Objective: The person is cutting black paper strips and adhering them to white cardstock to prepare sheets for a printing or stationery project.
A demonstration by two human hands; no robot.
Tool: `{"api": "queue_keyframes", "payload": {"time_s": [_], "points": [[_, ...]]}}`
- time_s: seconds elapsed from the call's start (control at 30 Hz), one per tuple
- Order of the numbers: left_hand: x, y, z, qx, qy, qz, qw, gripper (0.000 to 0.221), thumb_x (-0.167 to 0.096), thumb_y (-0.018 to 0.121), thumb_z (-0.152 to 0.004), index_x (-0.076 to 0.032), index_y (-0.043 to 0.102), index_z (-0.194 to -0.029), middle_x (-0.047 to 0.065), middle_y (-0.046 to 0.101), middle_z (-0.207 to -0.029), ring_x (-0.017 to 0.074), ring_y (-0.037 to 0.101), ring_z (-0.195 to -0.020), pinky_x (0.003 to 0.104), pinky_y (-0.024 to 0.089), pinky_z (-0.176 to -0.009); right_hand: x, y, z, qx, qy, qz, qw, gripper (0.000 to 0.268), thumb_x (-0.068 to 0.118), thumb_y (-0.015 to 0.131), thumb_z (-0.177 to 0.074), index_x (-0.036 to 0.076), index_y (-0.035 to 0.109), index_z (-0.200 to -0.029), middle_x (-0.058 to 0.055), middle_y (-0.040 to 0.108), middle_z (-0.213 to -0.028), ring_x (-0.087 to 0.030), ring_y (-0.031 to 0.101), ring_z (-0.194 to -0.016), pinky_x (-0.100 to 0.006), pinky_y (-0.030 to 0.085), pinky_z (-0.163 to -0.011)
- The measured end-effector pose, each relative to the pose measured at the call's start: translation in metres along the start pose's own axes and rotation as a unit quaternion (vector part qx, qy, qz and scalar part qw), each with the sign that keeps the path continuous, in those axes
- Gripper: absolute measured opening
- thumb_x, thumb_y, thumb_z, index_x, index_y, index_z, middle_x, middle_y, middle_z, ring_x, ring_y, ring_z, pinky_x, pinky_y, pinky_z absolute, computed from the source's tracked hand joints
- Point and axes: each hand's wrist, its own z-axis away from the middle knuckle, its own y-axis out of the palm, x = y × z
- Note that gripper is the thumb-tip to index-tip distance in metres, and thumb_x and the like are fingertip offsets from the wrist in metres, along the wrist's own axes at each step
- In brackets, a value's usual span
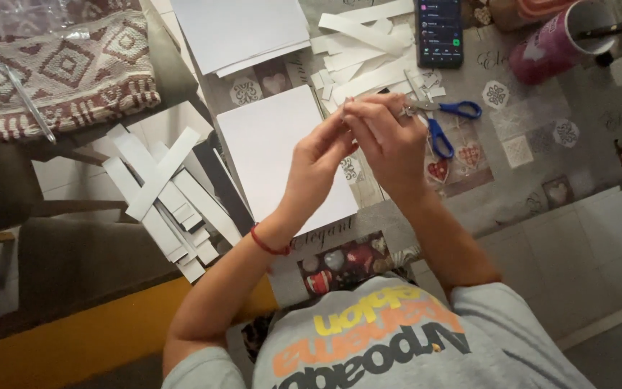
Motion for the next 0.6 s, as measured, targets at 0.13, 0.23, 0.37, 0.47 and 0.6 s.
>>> {"api": "queue_keyframes", "payload": {"time_s": [0.13, 0.23, 0.37, 0.47, 0.6], "points": [[0.011, -0.009, 0.001, 0.023, 0.016, -0.023, 0.999, 0.048, 0.002, 0.056, -0.112, -0.001, 0.052, -0.161, 0.026, 0.062, -0.154, 0.0303, 0.059, -0.141, 0.052, 0.055, -0.119, -0.005, -0.001, 0.004, 0.014, 0.014, -0.024, 0.999, 0.014, 0.008, 0.087, -0.102, 0.006, 0.082, -0.115, -0.008, 0.077, -0.106, -0.027, 0.075, -0.099, -0.04, 0.06, -0.087], [0.01, -0.009, 0.003, 0.036, 0.03, -0.031, 0.998, 0.052, 0.005, 0.055, -0.112, 0.0, 0.048, -0.163, 0.026, 0.057, -0.16, 0.0309, 0.053, -0.148, 0.053, 0.047, -0.126, -0.006, 0.0, 0.003, 0.01, 0.024, -0.035, 0.999, 0.013, 0.008, 0.087, -0.102, 0.005, 0.082, -0.113, -0.008, 0.077, -0.105, -0.026, 0.075, -0.099, -0.04, 0.061, -0.088], [0.011, -0.01, 0.004, 0.037, 0.028, -0.056, 0.997, 0.053, 0.005, 0.053, -0.111, 0.002, 0.047, -0.164, 0.027, 0.056, -0.161, 0.0338, 0.053, -0.149, 0.052, 0.047, -0.126, -0.005, -0.001, 0.002, 0.009, 0.053, -0.071, 0.996, 0.007, 0.005, 0.087, -0.101, 0.004, 0.083, -0.107, -0.008, 0.078, -0.102, -0.026, 0.076, -0.094, -0.038, 0.06, -0.084], [0.005, -0.006, 0.006, 0.039, 0.02, -0.068, 0.997, 0.053, 0.004, 0.054, -0.111, 0.001, 0.048, -0.163, 0.027, 0.057, -0.16, 0.0352, 0.056, -0.148, 0.049, 0.05, -0.124, -0.005, -0.002, 0.003, 0.012, 0.077, -0.091, 0.993, 0.007, 0.004, 0.087, -0.101, 0.004, 0.084, -0.106, -0.008, 0.078, -0.101, -0.024, 0.076, -0.093, -0.036, 0.06, -0.083], [0.017, -0.005, 0.008, 0.046, 0.017, -0.063, 0.997, 0.056, 0.007, 0.055, -0.11, 0.001, 0.046, -0.165, 0.027, 0.055, -0.161, 0.037, 0.057, -0.148, 0.05, 0.049, -0.124, -0.007, -0.005, 0.0, 0.012, 0.105, -0.102, 0.989, 0.005, 0.004, 0.087, -0.101, 0.005, 0.084, -0.105, -0.005, 0.079, -0.1, -0.022, 0.076, -0.088, -0.035, 0.06, -0.081]]}}
